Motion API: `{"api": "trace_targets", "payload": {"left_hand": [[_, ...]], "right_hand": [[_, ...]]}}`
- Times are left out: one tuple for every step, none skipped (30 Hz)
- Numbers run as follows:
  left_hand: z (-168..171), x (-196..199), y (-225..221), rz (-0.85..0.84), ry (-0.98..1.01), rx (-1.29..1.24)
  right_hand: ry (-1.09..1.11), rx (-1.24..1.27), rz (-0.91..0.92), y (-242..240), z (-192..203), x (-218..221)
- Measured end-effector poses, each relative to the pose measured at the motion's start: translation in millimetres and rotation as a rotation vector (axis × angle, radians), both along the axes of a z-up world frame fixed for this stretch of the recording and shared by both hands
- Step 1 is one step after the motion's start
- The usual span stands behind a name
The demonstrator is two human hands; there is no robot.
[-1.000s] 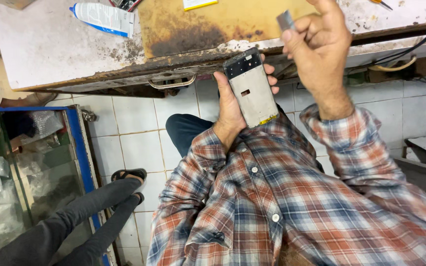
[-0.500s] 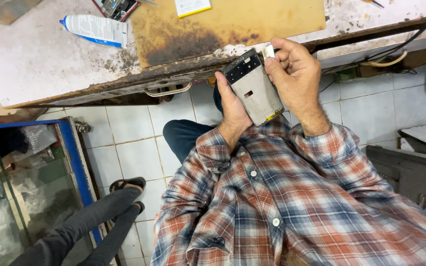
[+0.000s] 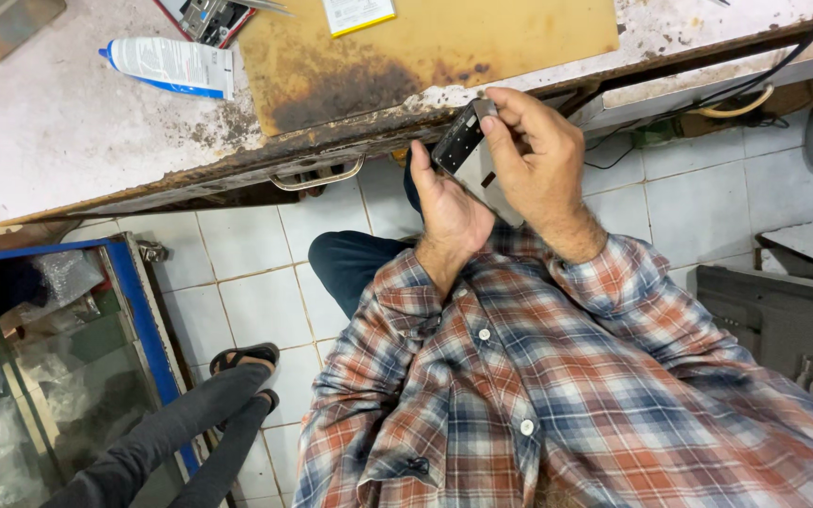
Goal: The person uses a metal tool to scrape and clean the edges of a disassembled smartphone back cover. They then apply a small piece of adhesive tape to the top edge of the device.
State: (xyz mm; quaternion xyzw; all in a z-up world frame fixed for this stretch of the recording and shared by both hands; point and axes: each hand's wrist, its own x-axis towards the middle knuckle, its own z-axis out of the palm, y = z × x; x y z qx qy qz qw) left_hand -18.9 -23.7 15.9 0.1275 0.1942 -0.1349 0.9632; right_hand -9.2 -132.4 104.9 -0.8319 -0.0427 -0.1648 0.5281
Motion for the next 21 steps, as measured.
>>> {"api": "trace_targets", "payload": {"left_hand": [[3.6, -1.2, 0.5, 0.011, -0.015, 0.014], [7.0, -2.8, 0.7, 0.021, -0.031, 0.028], [10.3, -4.4, 1.1, 0.035, -0.045, 0.042], [13.5, -6.6, 1.9, 0.031, -0.145, -0.042], [16.4, -9.9, 2.7, 0.028, -0.244, -0.124], [19.5, -13.0, 3.0, 0.025, -0.344, -0.205], [23.0, -13.3, 2.3, 0.038, -0.348, -0.253], [26.8, -13.6, -0.1, 0.050, -0.352, -0.301], [30.7, -13.4, -1.9, 0.062, -0.358, -0.350], [34.5, -12.9, -2.7, 0.076, -0.339, -0.307], [37.6, -11.7, -4.1, 0.088, -0.321, -0.266], [40.7, -11.3, -4.3, 0.100, -0.302, -0.225], [43.5, -9.9, -4.6, 0.100, -0.237, -0.175], [46.0, -9.2, -3.0, 0.100, -0.172, -0.124], [48.0, -8.0, -0.3, 0.108, -0.108, -0.072], [49.1, -6.3, 3.4, 0.093, -0.219, -0.076], [49.3, -6.2, 8.7, 0.071, -0.325, -0.076], [48.2, -5.0, 12.0, 0.048, -0.430, -0.077], [46.0, -3.9, 11.8, 0.005, -0.435, 0.117], [42.6, -1.6, 11.4, -0.038, -0.437, 0.312], [38.5, -0.5, 9.0, -0.080, -0.430, 0.503]], "right_hand": [[-0.071, -0.053, -0.012, 0.2, -0.2, -4.1], [-0.143, -0.104, -0.023, -0.7, -0.2, -8.5], [-0.214, -0.154, -0.028, -2.3, -0.1, -12.6], [-0.170, -0.064, -0.030, -4.4, 0.2, -16.2], [-0.124, 0.028, -0.032, -6.3, 0.1, -20.0], [-0.076, 0.119, -0.034, -8.4, 0.5, -23.4], [-0.055, 0.076, -0.028, -10.2, 1.2, -24.0], [-0.034, 0.034, -0.022, -12.2, 2.5, -23.9], [-0.016, -0.008, -0.015, -13.4, 4.3, -22.9], [-0.066, -0.089, -0.012, -14.0, 6.2, -20.6], [-0.116, -0.173, -0.011, -16.2, 8.6, -16.5], [-0.167, -0.255, -0.010, -17.7, 11.2, -11.4], [-0.202, -0.332, 0.008, -21.1, 14.7, -2.8], [-0.237, -0.408, 0.025, -26.5, 19.4, 7.8], [-0.275, -0.484, 0.049, -31.2, 24.4, 20.5], [-0.290, -0.529, 0.118, -38.4, 30.6, 33.9], [-0.301, -0.573, 0.183, -47.2, 37.4, 45.8], [-0.312, -0.617, 0.247, -52.1, 42.3, 58.2], [-0.325, -0.670, 0.313, -55.2, 46.0, 69.6], [-0.339, -0.722, 0.379, -57.0, 49.5, 80.5], [-0.349, -0.775, 0.449, -57.6, 52.6, 86.5]]}}
